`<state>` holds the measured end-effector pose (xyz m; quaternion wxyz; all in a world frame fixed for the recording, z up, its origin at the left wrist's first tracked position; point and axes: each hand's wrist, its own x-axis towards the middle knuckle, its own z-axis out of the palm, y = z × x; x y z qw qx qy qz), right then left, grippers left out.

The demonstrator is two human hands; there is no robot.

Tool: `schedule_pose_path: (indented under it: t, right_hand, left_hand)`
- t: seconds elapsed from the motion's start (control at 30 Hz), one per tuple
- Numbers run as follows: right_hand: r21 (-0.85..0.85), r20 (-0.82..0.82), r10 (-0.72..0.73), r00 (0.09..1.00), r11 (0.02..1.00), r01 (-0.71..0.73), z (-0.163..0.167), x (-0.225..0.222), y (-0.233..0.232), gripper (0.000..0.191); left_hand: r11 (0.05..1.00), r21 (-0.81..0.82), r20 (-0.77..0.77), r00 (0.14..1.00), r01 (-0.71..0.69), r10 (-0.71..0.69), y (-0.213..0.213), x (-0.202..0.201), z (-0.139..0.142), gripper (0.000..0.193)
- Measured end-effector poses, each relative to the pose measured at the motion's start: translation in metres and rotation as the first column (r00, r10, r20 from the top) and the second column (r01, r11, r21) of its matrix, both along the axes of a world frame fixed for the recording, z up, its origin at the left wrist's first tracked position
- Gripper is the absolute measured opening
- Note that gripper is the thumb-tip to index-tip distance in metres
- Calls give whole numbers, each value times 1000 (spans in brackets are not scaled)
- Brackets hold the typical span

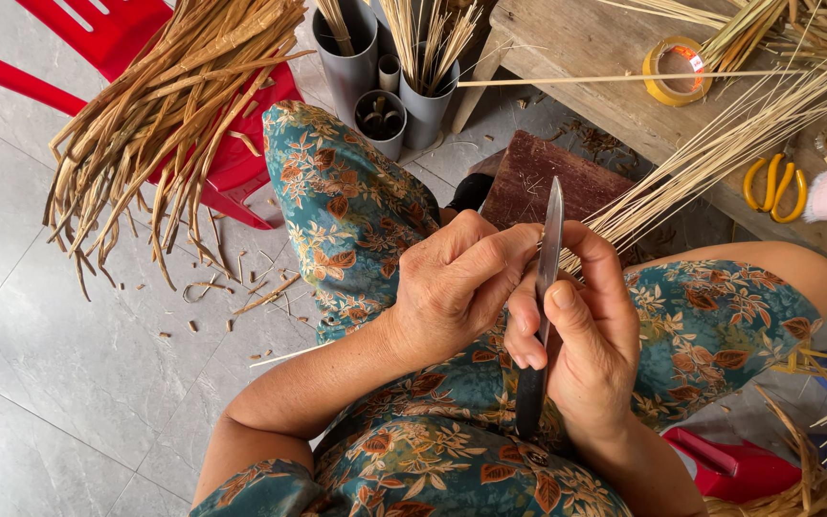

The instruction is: The person sits on a low stool and uses a small knife to split and peel thin strips from bamboo sticks, drawing each stick against the blade to shave off slivers, then sets finished strips aside and reaches for the next stick.

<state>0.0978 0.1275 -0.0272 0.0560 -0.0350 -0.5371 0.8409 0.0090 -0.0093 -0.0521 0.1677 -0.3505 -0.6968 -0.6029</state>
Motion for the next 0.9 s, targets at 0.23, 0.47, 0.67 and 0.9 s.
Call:
schedule_pose_path:
  t: [0.23,0.47,0.67,0.9]
  right_hand:
    - [-117,-14,37,999,992,-39,-4,-1,5,47]
    - [-146,-6,40,999,988,-40,-4,5,4,47]
    - [-162,-6,45,999,986,-46,-5,5,4,44]
    - [-104,9,31,999,994,-30,-4,1,11,42]
  left_hand:
    - [987,84,205,967,136,-150,0,-3,3,20]
    - [998,32,70,996,61,-63,0,-1,2,20]
    - [1000,-2,-42,999,4,-4,1,0,-3,26]
    - [1000,-5,-40,999,11,-11,4,1,-4,25]
